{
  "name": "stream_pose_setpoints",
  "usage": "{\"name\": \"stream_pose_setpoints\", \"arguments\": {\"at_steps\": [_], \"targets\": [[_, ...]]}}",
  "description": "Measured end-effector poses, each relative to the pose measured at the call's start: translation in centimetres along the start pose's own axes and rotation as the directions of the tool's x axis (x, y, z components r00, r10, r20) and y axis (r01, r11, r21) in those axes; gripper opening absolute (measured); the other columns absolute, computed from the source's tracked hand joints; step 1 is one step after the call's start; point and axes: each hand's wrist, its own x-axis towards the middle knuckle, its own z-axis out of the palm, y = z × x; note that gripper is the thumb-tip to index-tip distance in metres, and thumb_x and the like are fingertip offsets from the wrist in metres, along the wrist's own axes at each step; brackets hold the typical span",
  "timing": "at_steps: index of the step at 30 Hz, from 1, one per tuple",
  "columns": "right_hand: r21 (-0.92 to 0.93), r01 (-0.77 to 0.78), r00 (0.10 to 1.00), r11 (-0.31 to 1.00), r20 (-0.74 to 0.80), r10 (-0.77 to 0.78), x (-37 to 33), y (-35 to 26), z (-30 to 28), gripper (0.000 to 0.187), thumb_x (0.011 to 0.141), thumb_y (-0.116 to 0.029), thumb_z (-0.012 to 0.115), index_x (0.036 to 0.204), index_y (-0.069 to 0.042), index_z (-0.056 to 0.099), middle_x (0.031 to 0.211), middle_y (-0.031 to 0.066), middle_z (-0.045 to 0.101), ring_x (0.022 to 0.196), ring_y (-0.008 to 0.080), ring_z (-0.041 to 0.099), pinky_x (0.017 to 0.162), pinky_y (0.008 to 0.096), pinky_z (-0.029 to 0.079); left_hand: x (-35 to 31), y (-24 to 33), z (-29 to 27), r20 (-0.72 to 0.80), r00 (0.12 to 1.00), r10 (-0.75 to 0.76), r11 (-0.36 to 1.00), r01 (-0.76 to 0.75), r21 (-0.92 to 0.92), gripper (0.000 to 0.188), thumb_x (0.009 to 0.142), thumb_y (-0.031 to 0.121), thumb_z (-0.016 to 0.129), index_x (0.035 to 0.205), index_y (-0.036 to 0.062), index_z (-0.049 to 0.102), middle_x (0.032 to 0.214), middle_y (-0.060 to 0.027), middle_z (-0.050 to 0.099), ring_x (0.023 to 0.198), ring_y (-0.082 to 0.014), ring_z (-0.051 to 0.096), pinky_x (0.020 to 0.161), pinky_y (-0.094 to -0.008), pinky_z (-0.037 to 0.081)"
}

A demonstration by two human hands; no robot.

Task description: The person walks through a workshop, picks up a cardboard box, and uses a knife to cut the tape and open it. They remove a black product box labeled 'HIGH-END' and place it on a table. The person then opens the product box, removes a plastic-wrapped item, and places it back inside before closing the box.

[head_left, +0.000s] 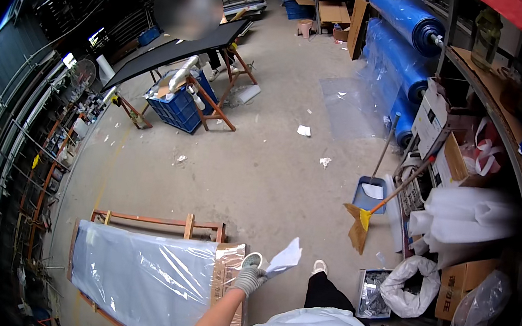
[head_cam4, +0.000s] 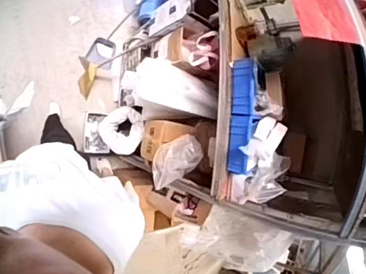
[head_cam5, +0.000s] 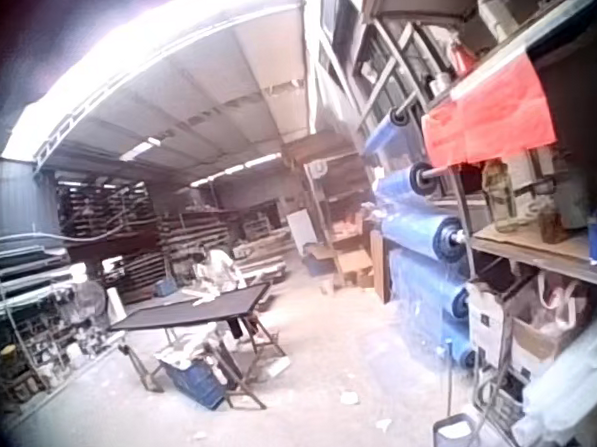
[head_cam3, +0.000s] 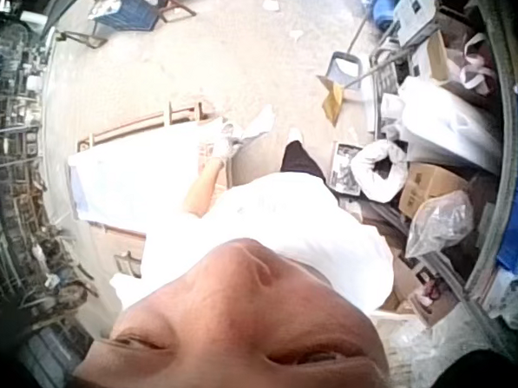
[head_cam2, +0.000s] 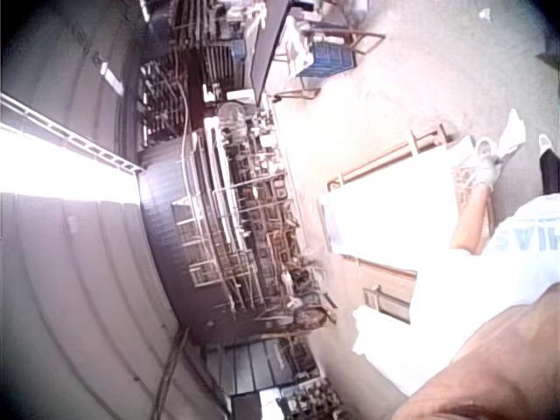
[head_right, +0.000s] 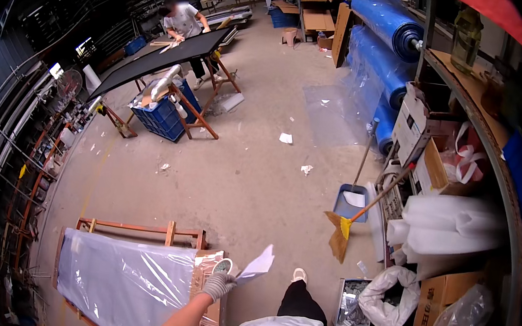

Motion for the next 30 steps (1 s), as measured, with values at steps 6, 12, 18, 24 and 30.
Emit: {"name": "stream_pose_setpoints", "arguments": {"at_steps": [6,12,18,24,30], "targets": [[-0.128,0.103,0.95,0.986,-0.281,-0.136,17.4,-31.2,-17.2,0.042,0.087,-0.042,0.054,0.1,-0.005,0.07,0.099,0.0168,0.069,0.092,0.0325,0.066,0.083,0.0419,0.049,9.8,-20.3,2.3,-0.108,0.935,-0.338,0.933,0.318,-0.166,0.037,0.074,0.022,0.076,0.097,-0.0047,0.066,0.084,-0.0131,0.068,0.071,-0.0196,0.064,0.068,-0.0332,0.051],[-0.133,0.348,0.885,0.928,-0.279,-0.372,28.8,-64.1,-33.0,0.035,0.086,-0.036,0.06,0.104,-0.006,0.062,0.08,0.0151,0.068,0.071,0.0276,0.067,0.067,0.0388,0.052,11.8,-17.8,-6.2,0.192,0.5,-0.844,0.322,0.761,-0.563,0.057,0.065,0.027,0.081,0.106,-0.0067,0.063,0.096,-0.02,0.068,0.08,-0.0291,0.067,0.073,-0.0386,0.053],[-0.122,0.514,0.823,0.849,-0.209,-0.528,30.6,-85.2,-34.3,0.04,0.085,-0.045,0.057,0.107,-0.013,0.063,0.093,0.0181,0.068,0.09,0.0349,0.065,0.08,0.0412,0.051,25.0,-32.0,-6.9,0.273,0.487,-0.83,0.372,0.847,-0.38,0.046,0.07,0.037,0.073,0.101,0.0027,0.069,0.094,-0.0147,0.07,0.085,-0.0267,0.066,0.075,-0.0383,0.051],[0.088,0.135,0.969,0.987,-0.218,-0.114,40.4,-80.7,-36.2,0.039,0.082,-0.04,0.06,0.104,-0.008,0.063,0.095,0.0203,0.067,0.091,0.0359,0.065,0.081,0.0425,0.051,57.6,-22.7,-39.3,0.205,0.8,-0.564,0.779,0.598,-0.187,0.046,0.07,0.035,0.069,0.099,-0.0009,0.067,0.091,-0.0149,0.07,0.084,-0.028,0.067,0.079,-0.0348,0.05],[0.263,-0.31,0.918,0.914,-0.169,0.36,43.5,-81.1,-39.4,0.048,0.076,-0.029,0.066,0.114,-0.001,0.058,0.112,0.0215,0.064,0.107,0.0365,0.06,0.087,0.0397,0.049,83.0,-16.0,-57.7,-0.228,0.954,-0.194,0.885,0.07,-0.461,0.037,0.078,0.026,0.073,0.097,-0.0048,0.068,0.1,-0.0159,0.069,0.086,-0.0212,0.064,0.083,-0.0318,0.048]]}}
